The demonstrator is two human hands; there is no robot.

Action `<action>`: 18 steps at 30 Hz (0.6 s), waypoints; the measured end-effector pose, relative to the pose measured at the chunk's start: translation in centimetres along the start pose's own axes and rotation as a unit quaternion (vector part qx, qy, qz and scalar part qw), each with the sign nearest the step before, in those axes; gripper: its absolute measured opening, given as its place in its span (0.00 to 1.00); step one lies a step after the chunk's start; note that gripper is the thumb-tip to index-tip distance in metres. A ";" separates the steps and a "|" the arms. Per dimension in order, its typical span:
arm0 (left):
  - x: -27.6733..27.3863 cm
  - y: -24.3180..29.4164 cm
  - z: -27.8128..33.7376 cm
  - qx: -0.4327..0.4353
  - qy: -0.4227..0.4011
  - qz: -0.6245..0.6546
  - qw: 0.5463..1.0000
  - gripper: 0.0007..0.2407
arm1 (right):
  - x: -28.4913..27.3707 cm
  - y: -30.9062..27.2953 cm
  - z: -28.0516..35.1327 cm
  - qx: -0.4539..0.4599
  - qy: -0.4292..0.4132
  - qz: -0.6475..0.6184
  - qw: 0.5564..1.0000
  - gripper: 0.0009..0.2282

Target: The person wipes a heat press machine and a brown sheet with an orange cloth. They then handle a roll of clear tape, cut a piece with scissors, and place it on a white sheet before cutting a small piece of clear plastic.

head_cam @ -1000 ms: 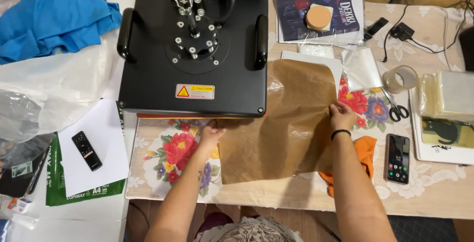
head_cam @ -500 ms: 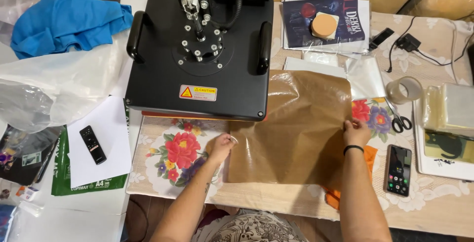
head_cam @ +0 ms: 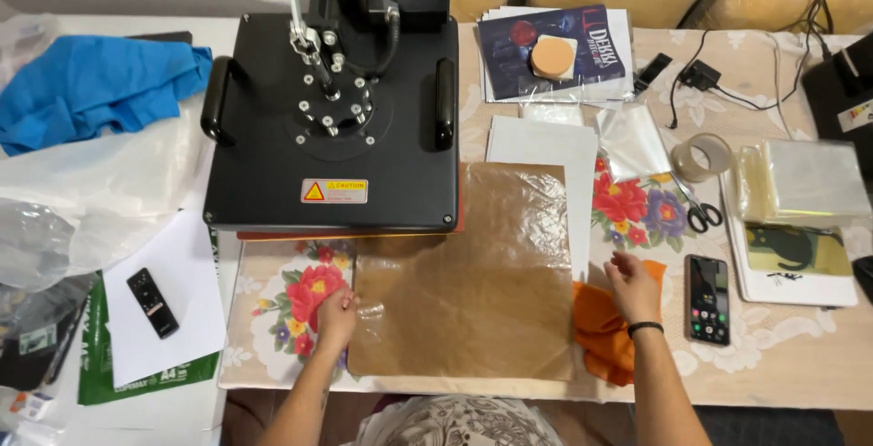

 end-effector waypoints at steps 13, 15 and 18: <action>-12.4 -7.2 -2.2 0.018 0.304 -0.095 0.948 0.08 | 1.7 -9.3 -10.1 -0.107 -0.002 -0.065 0.992 0.14; -12.9 -1.9 0.0 -0.014 0.351 -0.205 0.914 0.21 | 2.8 -11.2 -16.6 -0.165 -0.029 -0.021 0.986 0.14; -8.3 7.3 6.8 0.120 0.446 -0.242 0.853 0.24 | 5.8 -13.9 -29.1 -0.309 -0.015 -0.021 0.951 0.15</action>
Point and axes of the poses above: each hand's wrist, its own z-axis away from the middle knuckle, its own x-axis out of the palm, y = z × x, the point moved 2 cm from there along -z, towards the middle knuckle, and after that the axes turned 3 degrees about -z, right-handed, at the moved point
